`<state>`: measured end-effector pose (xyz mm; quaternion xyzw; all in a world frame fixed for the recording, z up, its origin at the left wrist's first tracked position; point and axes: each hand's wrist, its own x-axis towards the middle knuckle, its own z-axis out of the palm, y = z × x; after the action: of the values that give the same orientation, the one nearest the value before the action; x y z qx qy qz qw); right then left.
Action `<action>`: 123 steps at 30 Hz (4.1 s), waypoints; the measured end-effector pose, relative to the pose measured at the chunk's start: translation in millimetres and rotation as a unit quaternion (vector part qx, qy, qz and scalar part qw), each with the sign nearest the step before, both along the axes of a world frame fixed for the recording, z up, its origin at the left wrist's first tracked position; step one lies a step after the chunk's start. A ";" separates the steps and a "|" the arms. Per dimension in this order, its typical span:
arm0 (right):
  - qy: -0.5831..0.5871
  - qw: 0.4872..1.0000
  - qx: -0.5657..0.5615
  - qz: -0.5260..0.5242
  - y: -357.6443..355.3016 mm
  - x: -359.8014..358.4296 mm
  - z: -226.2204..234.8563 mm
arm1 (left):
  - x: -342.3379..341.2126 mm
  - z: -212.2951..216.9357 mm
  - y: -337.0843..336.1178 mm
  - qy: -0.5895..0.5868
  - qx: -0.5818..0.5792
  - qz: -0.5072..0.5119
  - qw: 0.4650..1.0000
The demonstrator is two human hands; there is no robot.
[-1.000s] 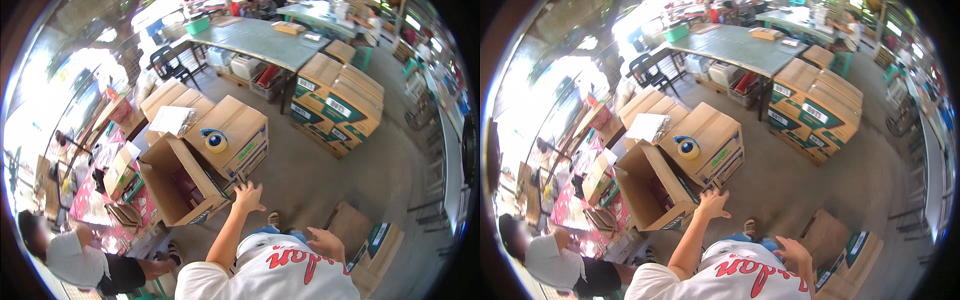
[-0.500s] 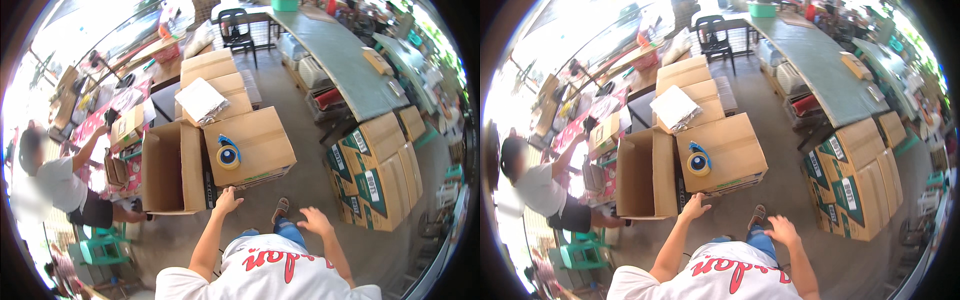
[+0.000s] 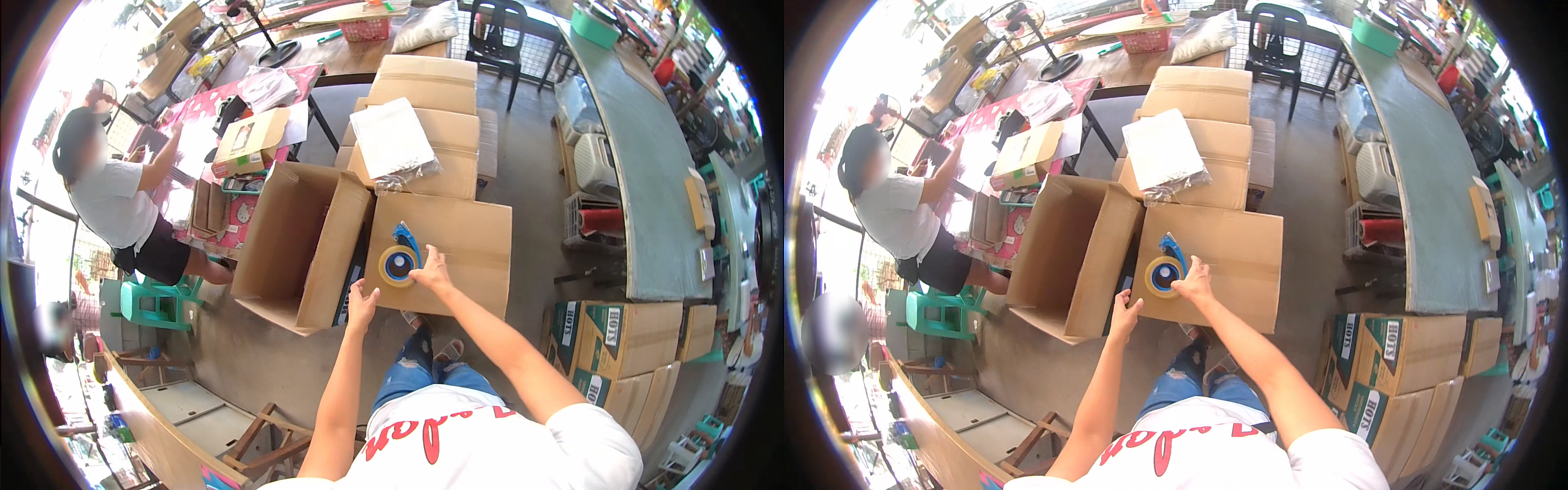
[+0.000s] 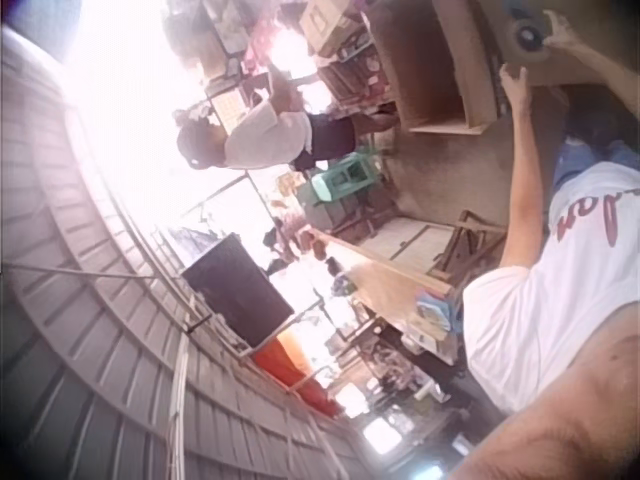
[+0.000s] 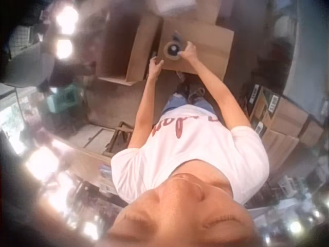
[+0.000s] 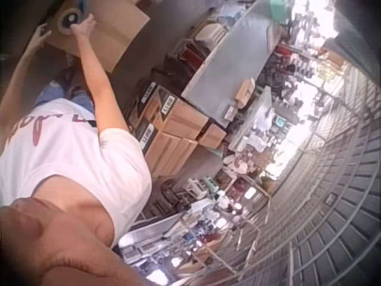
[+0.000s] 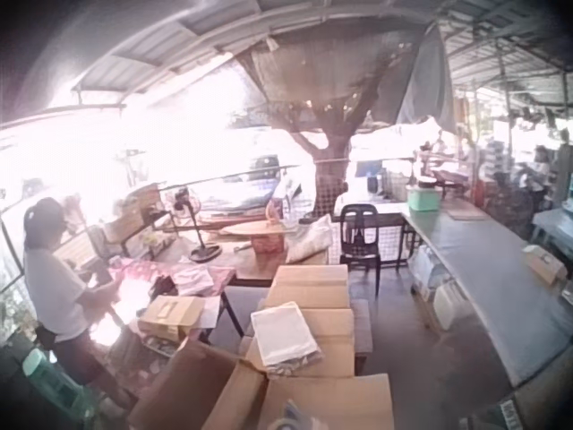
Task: The person sorts various books and printed materials into stacks and into large cardboard boxes, using scissors to cut plastic packaging from a group of notebooks before placing them on a table.
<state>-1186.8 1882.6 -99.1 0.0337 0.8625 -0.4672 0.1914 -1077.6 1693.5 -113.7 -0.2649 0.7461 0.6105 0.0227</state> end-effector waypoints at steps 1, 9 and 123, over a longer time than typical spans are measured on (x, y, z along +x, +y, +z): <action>0.055 0.998 0.002 -0.013 -16.5 -5.0 -3.0 | -13.1 -6.6 -5.0 -0.028 -0.001 0.026 0.999; 0.236 0.957 0.115 0.124 -53.1 -18.8 -20.1 | -71.4 -45.5 -5.7 -0.080 0.130 -0.021 0.988; 0.383 0.353 -0.335 0.785 -819.5 952.3 136.4 | 942.9 67.1 -368.1 0.048 -0.168 0.954 0.244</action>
<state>-234.6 1063.1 37.4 -0.9084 0.2476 -0.3166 0.1156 -134.7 1325.4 -46.6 -0.7509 0.0333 0.0582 -0.6570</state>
